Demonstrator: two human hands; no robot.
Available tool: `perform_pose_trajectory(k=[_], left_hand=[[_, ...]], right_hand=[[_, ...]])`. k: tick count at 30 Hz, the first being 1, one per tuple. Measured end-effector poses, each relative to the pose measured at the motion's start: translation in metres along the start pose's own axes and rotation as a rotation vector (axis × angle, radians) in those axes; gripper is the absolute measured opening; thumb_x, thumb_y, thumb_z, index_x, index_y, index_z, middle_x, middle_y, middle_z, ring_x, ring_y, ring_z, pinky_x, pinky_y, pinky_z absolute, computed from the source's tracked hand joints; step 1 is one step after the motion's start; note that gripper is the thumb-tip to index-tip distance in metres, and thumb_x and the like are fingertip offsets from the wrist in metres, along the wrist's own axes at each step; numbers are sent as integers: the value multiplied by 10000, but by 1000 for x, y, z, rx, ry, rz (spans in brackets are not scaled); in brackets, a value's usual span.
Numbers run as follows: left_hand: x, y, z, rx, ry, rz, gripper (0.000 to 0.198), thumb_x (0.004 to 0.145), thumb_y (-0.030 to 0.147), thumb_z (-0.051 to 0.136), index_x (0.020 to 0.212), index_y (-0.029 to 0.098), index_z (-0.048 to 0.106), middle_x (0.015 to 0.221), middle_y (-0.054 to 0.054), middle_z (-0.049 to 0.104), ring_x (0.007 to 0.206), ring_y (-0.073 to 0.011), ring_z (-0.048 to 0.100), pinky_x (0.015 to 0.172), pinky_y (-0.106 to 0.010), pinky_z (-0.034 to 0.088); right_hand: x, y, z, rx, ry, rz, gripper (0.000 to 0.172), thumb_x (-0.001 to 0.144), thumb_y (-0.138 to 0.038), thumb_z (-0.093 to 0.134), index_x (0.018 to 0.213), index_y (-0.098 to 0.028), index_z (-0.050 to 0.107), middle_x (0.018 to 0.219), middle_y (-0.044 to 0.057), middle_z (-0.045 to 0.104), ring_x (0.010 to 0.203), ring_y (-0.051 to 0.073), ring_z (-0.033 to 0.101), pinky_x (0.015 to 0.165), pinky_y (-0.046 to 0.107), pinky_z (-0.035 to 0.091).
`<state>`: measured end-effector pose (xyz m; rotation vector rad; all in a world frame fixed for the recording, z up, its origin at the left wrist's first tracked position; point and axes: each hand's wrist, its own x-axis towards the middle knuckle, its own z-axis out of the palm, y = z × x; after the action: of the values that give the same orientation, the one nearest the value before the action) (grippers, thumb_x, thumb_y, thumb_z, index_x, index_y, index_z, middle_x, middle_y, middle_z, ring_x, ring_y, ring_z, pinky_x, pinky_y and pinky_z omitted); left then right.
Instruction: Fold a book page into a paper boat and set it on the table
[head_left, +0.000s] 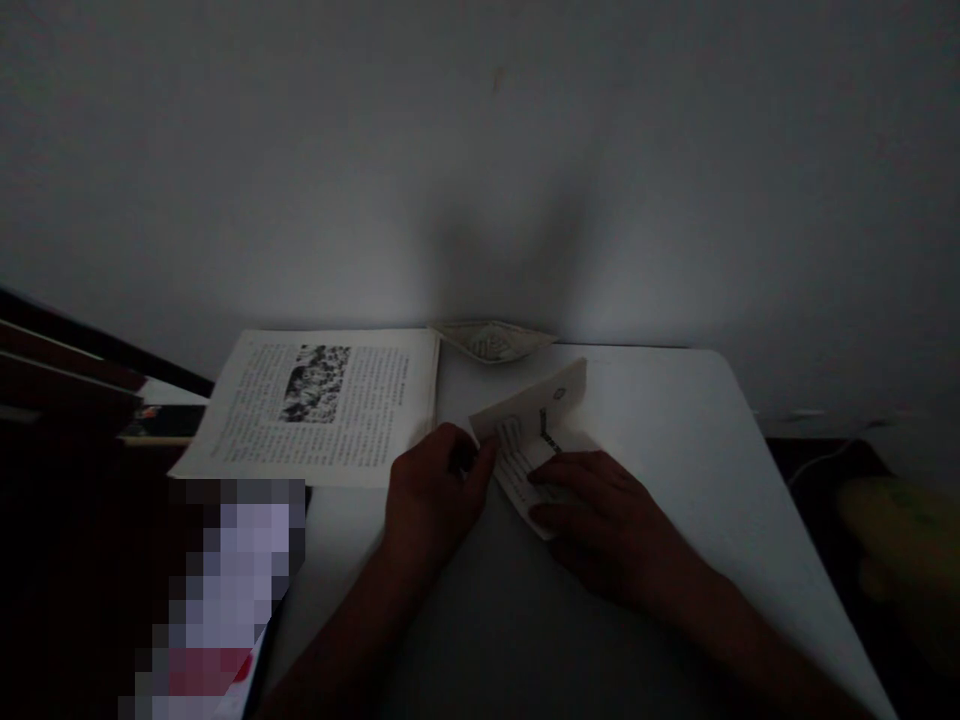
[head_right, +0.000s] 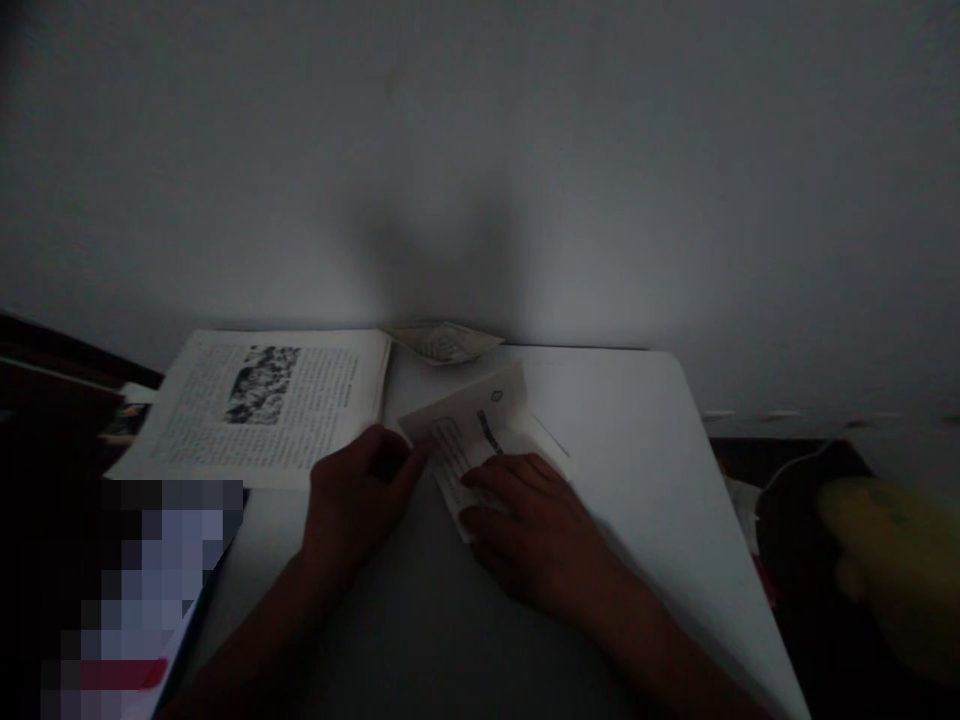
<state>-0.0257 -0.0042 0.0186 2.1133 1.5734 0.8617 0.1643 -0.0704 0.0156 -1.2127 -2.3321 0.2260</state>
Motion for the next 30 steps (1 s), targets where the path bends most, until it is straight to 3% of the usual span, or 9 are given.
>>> perform_pose_trajectory(k=[4, 8, 16, 30], left_hand=[[-1, -3, 2, 77, -24, 53, 341, 820, 372, 550, 551, 164, 574, 505, -1, 589, 460, -113, 536, 486, -224, 361], [-3, -4, 3, 57, -164, 109, 264, 852, 327, 503, 723, 179, 679, 625, -28, 675, 532, -145, 598, 529, -241, 394], [-6, -5, 0, 71, -355, 256, 246, 853, 267, 462, 923, 197, 687, 806, -56, 719, 683, -195, 665, 638, -293, 480], [-4, -3, 0, 211, -423, 199, 265, 848, 253, 457, 984, 217, 682, 887, -44, 728, 762, -220, 685, 699, -341, 523]], right_hand=[[1, 0, 1, 13, -36, -6, 168, 788, -201, 577, 945, -220, 633, 1065, 79, 639, 958, 219, 568, 771, 375, 461], [3, -1, 2, 39, -83, 17, 161, 807, -202, 562, 953, -217, 628, 1013, 69, 651, 925, 209, 571, 782, 373, 445], [5, -2, 3, 81, -115, 53, 110, 823, -212, 561, 907, -206, 632, 914, 39, 655, 885, 194, 558, 793, 365, 416], [4, 5, -1, 105, -57, 74, 141, 833, -257, 574, 926, -190, 656, 907, 50, 676, 850, 181, 595, 774, 358, 447]])
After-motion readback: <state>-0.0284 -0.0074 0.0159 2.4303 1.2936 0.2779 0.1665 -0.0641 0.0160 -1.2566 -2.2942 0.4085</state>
